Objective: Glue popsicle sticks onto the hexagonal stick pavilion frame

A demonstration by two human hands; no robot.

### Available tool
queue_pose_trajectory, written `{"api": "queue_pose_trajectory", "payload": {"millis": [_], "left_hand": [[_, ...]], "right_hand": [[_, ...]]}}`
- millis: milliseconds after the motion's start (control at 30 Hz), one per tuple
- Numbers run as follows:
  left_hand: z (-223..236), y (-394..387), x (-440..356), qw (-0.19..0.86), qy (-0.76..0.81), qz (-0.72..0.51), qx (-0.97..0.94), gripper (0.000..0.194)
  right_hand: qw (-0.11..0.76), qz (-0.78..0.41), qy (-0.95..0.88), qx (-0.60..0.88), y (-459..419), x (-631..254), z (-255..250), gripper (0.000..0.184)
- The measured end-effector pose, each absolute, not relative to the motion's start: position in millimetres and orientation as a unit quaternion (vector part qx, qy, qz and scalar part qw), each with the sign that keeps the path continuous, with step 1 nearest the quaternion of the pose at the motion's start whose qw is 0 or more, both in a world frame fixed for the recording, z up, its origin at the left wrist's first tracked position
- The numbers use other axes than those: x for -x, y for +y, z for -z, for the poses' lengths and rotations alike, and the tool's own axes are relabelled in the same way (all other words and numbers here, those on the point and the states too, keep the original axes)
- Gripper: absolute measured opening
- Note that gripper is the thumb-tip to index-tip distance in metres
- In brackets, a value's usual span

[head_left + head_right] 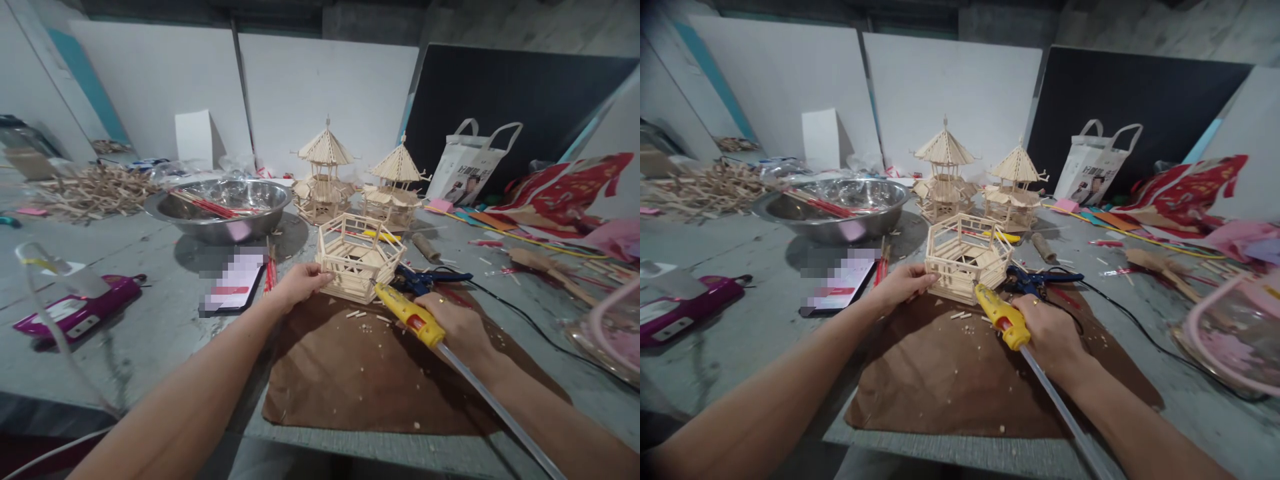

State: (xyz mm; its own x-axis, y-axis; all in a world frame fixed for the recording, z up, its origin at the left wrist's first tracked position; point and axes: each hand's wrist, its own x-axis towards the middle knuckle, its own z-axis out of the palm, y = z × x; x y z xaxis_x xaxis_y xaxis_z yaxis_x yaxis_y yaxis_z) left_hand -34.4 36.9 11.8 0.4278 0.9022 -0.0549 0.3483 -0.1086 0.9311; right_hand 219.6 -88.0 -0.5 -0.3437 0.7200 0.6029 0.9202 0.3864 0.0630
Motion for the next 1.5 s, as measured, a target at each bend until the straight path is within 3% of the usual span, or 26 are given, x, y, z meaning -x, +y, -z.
{"api": "queue_pose_trajectory", "payload": {"millis": [733, 833, 1000, 1200, 1400, 1500], "left_hand": [[-18, 35, 36, 0.470, 0.455, -0.232, -0.720, 0.034], [-24, 37, 40, 0.403, 0.476, -0.224, -0.749, 0.035], [-42, 31, 47, 0.167, 0.526, -0.241, -0.798, 0.032], [-43, 5, 30, 0.146, 0.379, -0.214, -0.888, 0.024], [-26, -6, 12, -0.014, 0.405, -0.128, -0.905, 0.041], [-21, -4, 6, -0.037, 0.423, -0.090, -0.901, 0.043]], "right_hand": [[0.237, 0.236, -0.795, 0.507, -92, -215, -5, 0.026], [0.237, 0.235, -0.795, 0.507, -92, -215, -5, 0.025], [0.247, 0.243, -0.790, 0.505, -92, -214, -9, 0.025], [0.243, 0.251, -0.782, 0.516, -93, -213, -7, 0.023], [0.241, 0.245, -0.790, 0.507, -93, -212, -8, 0.023], [0.240, 0.250, -0.791, 0.505, -93, -212, -8, 0.024]]}}
